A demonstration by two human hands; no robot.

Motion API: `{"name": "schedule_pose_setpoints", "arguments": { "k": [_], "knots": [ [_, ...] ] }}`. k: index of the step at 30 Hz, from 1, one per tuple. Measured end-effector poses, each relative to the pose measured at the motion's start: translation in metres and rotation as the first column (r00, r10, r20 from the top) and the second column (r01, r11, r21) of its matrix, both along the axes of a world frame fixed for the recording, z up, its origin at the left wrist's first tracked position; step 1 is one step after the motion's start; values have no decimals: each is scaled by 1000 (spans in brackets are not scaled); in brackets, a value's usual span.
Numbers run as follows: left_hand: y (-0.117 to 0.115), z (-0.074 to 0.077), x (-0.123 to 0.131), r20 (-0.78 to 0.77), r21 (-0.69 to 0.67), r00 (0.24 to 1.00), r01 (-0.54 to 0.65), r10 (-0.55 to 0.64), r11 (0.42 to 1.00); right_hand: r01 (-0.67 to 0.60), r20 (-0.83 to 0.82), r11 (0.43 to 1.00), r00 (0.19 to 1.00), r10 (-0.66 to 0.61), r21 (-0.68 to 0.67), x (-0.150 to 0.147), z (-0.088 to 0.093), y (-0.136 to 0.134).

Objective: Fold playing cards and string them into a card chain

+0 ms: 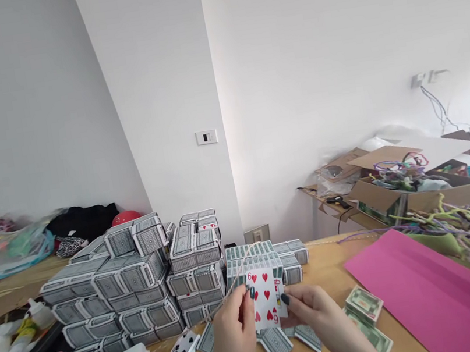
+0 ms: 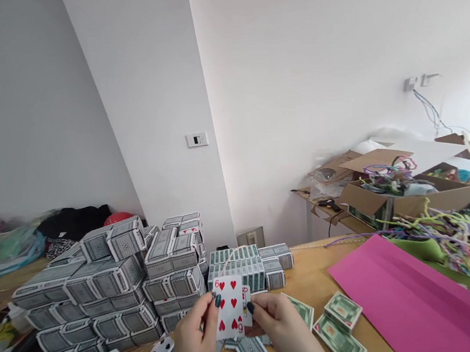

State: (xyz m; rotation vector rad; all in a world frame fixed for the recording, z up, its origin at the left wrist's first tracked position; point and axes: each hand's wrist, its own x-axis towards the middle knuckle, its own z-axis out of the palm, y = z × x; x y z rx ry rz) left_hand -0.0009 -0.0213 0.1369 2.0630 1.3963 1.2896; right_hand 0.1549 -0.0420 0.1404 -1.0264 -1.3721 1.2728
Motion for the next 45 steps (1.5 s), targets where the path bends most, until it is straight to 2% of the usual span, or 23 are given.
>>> {"name": "schedule_pose_setpoints", "arguments": {
  "k": [2, 4, 8, 11, 25, 29, 33, 36, 39, 41, 42, 45],
  "knots": [
    [-5, 6, -1, 56, -60, 998, 32, -29, 998, -105, -107, 993, 989, 98, -62, 8, 5, -4],
    [-8, 9, 0, 131, -108, 990, 69, -55, 992, -156, -188, 983, 973, 136, -95, 13, 6, -5],
    [-10, 10, 4, 263, -172, 962, 120, -71, 978, -170, -285, 981, 949, 136, -98, 11, 0, -2],
    [-7, 7, 6, 298, -197, 952, 128, -65, 972, -191, -320, 977, 935, 151, -96, 6, -5, 0],
    [-2, -3, 8, 227, -186, 970, 132, -88, 974, 55, -298, 979, 948, -113, -196, -5, -17, 8],
    [-3, -3, 10, 202, -188, 971, 168, -129, 968, 62, -339, 978, 932, -129, -201, -4, -20, 10],
    [-5, -1, 10, 243, -195, 957, 207, -157, 959, 88, -278, 982, 951, -132, -167, -1, -22, 9],
    [-7, 3, 9, 382, -239, 911, 261, -157, 935, 98, -224, 984, 966, -130, -148, -2, -22, 9],
    [-8, 8, 10, 571, -325, 797, 439, -196, 838, 87, -174, 986, 978, -112, -144, -8, -21, 8],
    [-8, 10, 12, 644, -407, 756, 472, -121, 782, 79, -137, 988, 986, -97, -132, -14, -21, 8],
    [-7, 9, 14, 657, -443, 752, 442, -53, 780, 73, -127, 990, 988, -89, -122, -16, -22, 7],
    [-7, 5, 20, 672, -472, 733, 319, 102, 822, 74, -106, 993, 991, -84, -96, -23, -26, 6]
  ]
}}
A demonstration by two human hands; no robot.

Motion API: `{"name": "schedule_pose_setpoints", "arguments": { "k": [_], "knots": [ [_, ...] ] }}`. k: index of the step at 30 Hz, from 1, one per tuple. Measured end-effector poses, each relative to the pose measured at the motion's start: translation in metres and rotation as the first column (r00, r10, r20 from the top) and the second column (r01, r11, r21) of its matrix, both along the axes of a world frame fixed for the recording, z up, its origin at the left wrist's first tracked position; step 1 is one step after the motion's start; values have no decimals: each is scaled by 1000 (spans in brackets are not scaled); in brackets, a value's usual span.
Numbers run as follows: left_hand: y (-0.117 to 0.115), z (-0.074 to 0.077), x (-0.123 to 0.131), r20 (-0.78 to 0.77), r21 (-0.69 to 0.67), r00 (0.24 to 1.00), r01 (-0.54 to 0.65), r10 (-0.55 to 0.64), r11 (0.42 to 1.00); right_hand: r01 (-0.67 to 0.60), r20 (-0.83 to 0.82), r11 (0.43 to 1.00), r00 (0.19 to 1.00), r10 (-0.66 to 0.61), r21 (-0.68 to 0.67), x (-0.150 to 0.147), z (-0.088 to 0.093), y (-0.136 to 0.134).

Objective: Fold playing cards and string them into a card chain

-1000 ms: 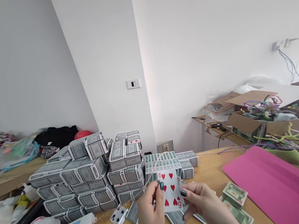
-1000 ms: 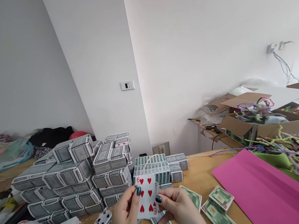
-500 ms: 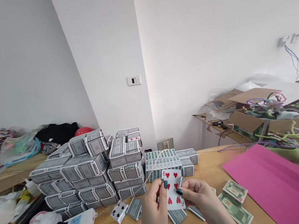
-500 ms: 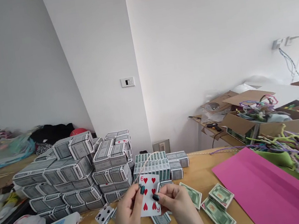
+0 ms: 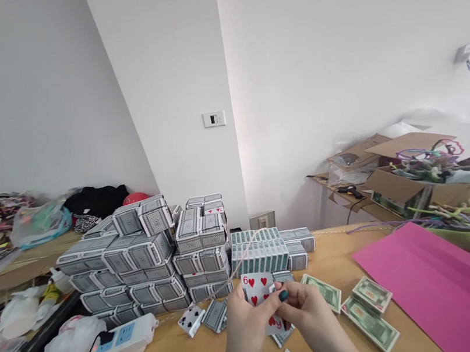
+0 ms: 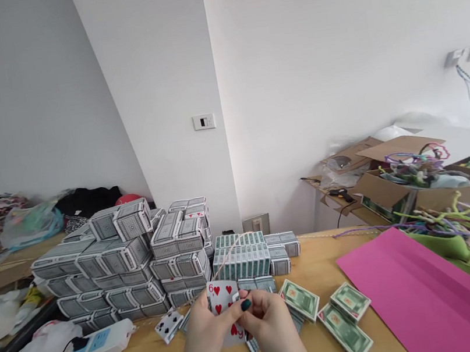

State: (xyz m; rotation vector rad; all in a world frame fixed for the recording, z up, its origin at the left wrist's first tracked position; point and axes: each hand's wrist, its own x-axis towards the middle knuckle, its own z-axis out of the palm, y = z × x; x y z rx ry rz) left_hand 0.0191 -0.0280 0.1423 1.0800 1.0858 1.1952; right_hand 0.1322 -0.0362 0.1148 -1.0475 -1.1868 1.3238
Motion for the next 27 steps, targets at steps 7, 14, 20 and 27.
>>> {"name": "schedule_pose_setpoints", "arguments": {
  "k": [7, 14, 20, 27],
  "knots": [
    [-1, -11, 9, 142, -9, 987, -73, 74, 997, 182, 231, 969, 948, -218, 167, -8, -4, -5],
    [0, -16, 10, 427, -126, 894, -88, 134, 988, 175, 482, 881, 782, -395, 439, -15, -1, -9],
    [4, -17, 7, 538, -236, 814, -103, 218, 966, -5, 539, 738, 686, -488, 675, -16, -6, -5],
    [9, -12, -1, 264, -86, 951, -144, 162, 986, 6, 279, 939, 954, -108, 343, -8, 1, -1]
  ]
}}
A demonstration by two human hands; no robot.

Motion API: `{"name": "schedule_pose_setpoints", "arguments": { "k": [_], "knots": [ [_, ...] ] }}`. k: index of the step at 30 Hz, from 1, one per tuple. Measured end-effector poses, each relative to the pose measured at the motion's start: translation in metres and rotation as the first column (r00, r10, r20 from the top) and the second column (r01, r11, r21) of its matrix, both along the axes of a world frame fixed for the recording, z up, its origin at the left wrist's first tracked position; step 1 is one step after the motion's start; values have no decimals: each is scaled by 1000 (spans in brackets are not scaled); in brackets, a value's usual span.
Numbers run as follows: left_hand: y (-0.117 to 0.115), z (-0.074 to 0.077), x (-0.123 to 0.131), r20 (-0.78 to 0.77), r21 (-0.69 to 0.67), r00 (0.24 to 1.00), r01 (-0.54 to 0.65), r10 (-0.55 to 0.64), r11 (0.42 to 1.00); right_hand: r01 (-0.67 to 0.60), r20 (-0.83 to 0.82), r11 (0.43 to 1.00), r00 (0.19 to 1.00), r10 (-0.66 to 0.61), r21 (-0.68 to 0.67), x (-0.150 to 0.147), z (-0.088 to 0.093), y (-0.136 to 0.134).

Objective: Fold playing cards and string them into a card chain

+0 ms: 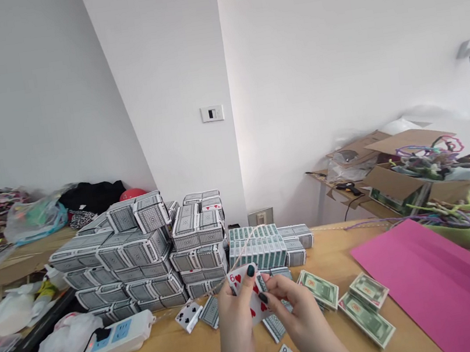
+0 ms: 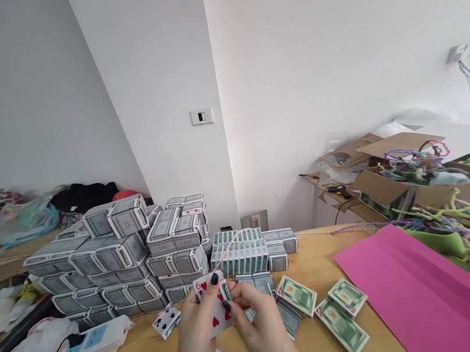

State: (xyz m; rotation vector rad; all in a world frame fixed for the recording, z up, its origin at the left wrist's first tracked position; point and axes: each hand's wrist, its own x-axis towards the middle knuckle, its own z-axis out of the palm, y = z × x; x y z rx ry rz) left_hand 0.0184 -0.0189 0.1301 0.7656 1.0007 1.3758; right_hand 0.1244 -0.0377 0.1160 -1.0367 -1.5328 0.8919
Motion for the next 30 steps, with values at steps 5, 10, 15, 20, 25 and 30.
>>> {"name": "schedule_pose_setpoints", "arguments": {
  "k": [5, 10, 15, 20, 25, 30],
  "knots": [
    [5, 4, -17, -126, 96, 981, 158, -146, 983, -34, -265, 988, 964, -7, -151, 12, 1, 6],
    [7, 11, -29, -332, 100, 903, 322, -273, 941, 56, -233, 987, 968, -91, -153, 19, -4, 8],
    [7, 12, -25, -402, 113, 883, 309, -240, 944, 135, -211, 973, 962, -175, -189, 22, -7, 11],
    [6, 6, -18, -436, 152, 863, 349, -254, 925, 62, -376, 957, 911, -171, -284, 27, -2, 12],
    [5, -6, -8, -489, 228, 870, 197, -63, 953, -130, -515, 936, 855, -61, -327, 29, 1, 13],
    [3, -15, 0, -495, 245, 867, 70, 63, 967, -93, -441, 973, 898, -10, -213, 22, 6, 9]
  ]
}}
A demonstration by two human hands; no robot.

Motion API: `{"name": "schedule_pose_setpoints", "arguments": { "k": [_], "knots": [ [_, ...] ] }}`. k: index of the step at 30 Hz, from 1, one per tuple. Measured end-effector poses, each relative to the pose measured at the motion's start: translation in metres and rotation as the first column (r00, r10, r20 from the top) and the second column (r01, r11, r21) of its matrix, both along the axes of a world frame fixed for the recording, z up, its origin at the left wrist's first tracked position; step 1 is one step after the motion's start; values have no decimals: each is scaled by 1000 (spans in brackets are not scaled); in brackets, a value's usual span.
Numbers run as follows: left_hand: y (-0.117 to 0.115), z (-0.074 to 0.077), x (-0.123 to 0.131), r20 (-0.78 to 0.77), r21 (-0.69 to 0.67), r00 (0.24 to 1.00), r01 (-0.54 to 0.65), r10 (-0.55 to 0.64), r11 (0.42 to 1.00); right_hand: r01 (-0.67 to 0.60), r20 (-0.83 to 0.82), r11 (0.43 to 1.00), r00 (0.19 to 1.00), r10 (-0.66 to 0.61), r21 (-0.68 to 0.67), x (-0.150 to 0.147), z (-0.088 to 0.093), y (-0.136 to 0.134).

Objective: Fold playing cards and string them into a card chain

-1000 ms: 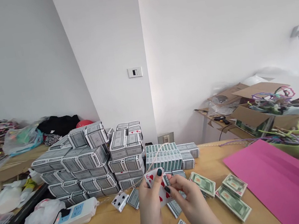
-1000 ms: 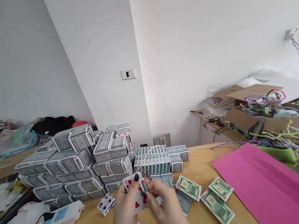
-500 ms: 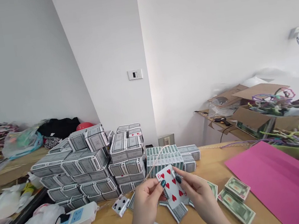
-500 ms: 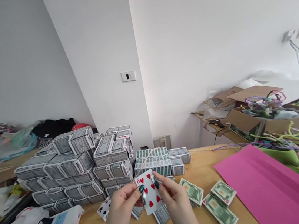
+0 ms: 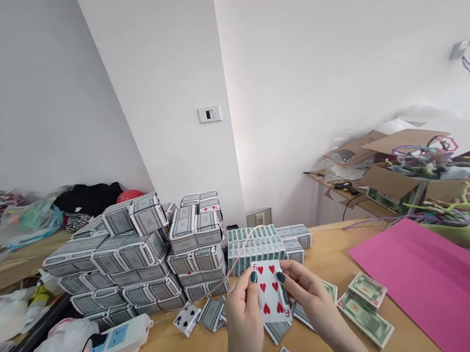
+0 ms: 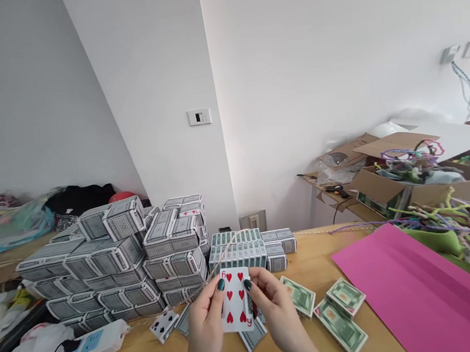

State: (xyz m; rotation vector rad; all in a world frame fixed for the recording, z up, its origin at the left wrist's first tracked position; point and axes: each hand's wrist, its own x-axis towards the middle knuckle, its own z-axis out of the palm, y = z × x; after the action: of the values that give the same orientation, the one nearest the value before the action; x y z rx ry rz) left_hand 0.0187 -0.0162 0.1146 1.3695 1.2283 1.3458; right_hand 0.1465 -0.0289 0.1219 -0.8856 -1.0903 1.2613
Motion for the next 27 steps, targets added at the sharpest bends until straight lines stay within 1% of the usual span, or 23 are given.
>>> {"name": "schedule_pose_setpoints", "arguments": {
  "k": [3, 5, 11, 15, 18, 21, 24, 27],
  "knots": [
    [-1, -2, 2, 15, 1, 1000, 4, -4, 1000, 71, 59, 997, 996, -72, 27, -3, 1, -3],
    [0, -2, 2, 9, 12, 1000, 0, -1, 1000, 89, 98, 995, 991, -92, 35, -4, -1, -2],
    [2, -5, 1, -65, 40, 998, -5, 8, 999, 46, 99, 999, 994, -48, 26, -3, -12, 3],
    [3, -3, 1, -110, 85, 994, -21, 30, 996, 47, 78, 998, 996, -50, 30, -4, -14, 4],
    [2, -2, 1, -124, 79, 992, -29, 39, 996, 44, 53, 999, 998, -45, 24, -5, -13, 4],
    [2, -2, 0, -117, 70, 992, -35, 43, 997, 36, -20, 999, 999, -36, -32, -5, -12, 4],
    [2, -5, 1, -105, 72, 993, -38, 46, 997, -11, -96, 993, 995, -1, -117, -5, -14, 6],
    [1, -8, 3, -81, 8, 997, 10, -9, 1000, -8, -112, 990, 994, -8, -141, -2, -18, 7]
  ]
}}
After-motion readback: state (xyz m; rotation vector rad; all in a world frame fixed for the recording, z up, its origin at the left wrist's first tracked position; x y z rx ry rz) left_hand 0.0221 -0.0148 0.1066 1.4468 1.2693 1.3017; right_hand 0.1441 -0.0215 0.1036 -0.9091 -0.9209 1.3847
